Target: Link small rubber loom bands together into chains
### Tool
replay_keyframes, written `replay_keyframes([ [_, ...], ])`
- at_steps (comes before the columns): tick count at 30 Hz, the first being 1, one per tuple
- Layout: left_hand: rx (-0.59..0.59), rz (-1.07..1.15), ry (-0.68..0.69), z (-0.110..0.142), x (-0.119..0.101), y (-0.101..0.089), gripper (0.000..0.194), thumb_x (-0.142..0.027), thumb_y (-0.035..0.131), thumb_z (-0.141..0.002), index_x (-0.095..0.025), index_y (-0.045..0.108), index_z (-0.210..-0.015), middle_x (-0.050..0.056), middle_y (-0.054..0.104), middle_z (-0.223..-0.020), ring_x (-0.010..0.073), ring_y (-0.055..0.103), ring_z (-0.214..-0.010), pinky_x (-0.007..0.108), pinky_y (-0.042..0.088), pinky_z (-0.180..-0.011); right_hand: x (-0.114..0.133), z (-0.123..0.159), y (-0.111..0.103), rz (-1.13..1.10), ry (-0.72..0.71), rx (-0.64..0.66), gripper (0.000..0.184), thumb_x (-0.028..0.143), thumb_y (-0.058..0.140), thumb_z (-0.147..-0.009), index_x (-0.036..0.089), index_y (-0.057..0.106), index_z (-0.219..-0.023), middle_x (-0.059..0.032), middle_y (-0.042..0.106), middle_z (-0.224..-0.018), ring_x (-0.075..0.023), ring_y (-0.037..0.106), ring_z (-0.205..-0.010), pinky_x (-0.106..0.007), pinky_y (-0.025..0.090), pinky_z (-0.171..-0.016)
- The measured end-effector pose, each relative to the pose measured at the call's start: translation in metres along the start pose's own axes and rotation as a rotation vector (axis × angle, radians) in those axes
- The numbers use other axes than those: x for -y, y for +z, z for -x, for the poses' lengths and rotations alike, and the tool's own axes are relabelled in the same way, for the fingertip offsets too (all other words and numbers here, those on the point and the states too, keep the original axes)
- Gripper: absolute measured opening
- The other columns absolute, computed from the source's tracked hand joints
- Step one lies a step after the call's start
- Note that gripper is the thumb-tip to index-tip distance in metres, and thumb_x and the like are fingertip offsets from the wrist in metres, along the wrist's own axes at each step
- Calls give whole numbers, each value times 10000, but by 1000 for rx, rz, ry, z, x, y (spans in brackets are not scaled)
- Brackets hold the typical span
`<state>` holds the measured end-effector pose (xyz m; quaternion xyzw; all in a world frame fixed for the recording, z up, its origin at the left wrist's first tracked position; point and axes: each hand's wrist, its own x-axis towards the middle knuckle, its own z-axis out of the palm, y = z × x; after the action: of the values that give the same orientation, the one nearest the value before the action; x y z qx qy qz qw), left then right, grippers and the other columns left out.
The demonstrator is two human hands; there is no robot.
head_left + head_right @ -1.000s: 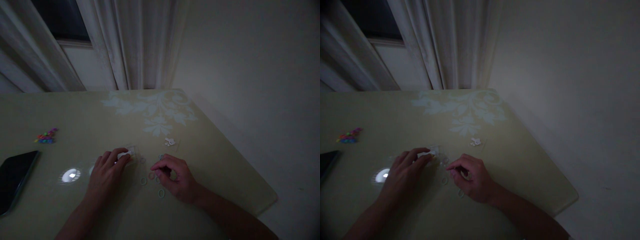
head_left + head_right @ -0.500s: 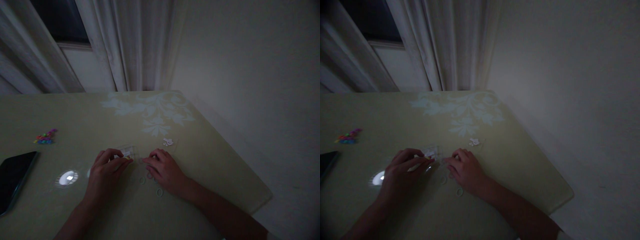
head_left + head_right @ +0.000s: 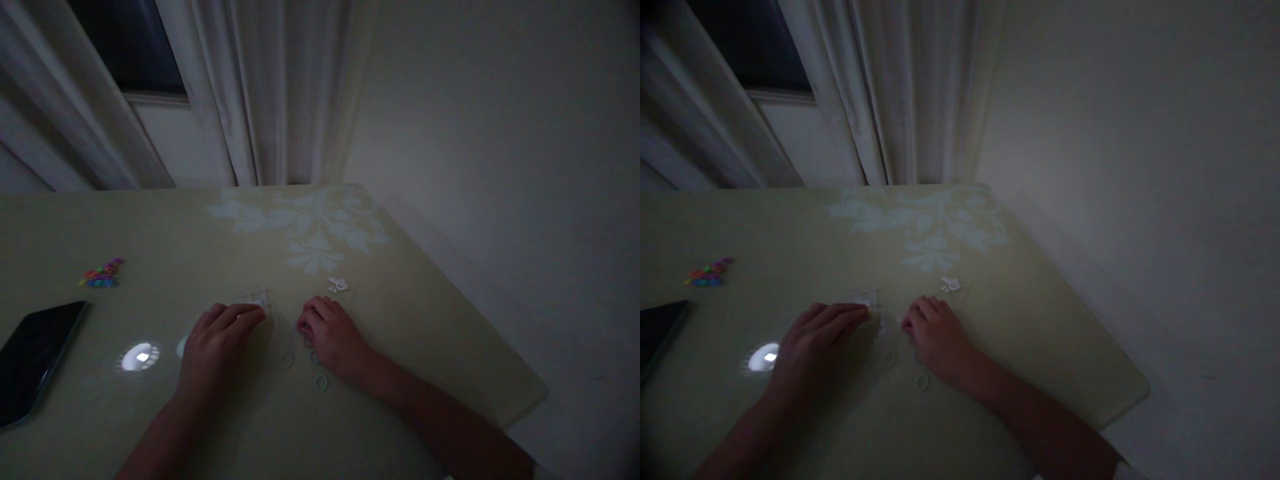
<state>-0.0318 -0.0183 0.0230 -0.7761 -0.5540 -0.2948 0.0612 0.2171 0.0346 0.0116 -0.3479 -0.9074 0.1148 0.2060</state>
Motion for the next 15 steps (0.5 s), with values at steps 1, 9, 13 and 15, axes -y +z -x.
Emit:
replay_keyframes([
  [1,11,-37,12,1,0,0,315,-191,508,-1040,-207,823,-1040,69,832,-1058,273,691,-840,433,546,-807,0,0,-2,-37,15,-18,42,171,662,-1029,168,701,-1015,-86,677,-1049,-238,613,-1003,-383,508,-907],
  [9,55,-160,70,6,3,1,325,-114,499,-1010,-173,791,-1141,93,815,-1142,316,684,-916,452,513,-798,-6,-2,-17,-156,26,-50,74,169,684,-1018,168,756,-1008,-66,707,-1007,-210,636,-965,-364,501,-905],
  [13,-5,-126,31,5,2,0,247,-198,560,-1042,-196,806,-1023,70,829,-1038,280,674,-850,424,517,-802,-22,1,-35,-235,12,7,94,179,681,-1021,179,774,-1015,-67,709,-1010,-194,653,-957,-330,508,-867],
  [15,-21,-134,29,6,-1,-2,255,-178,543,-1043,-182,798,-1048,86,819,-1064,277,661,-843,423,521,-806,-31,3,-49,-263,19,97,79,172,700,-1001,179,778,-997,-59,704,-975,-183,659,-911,-303,500,-818],
])
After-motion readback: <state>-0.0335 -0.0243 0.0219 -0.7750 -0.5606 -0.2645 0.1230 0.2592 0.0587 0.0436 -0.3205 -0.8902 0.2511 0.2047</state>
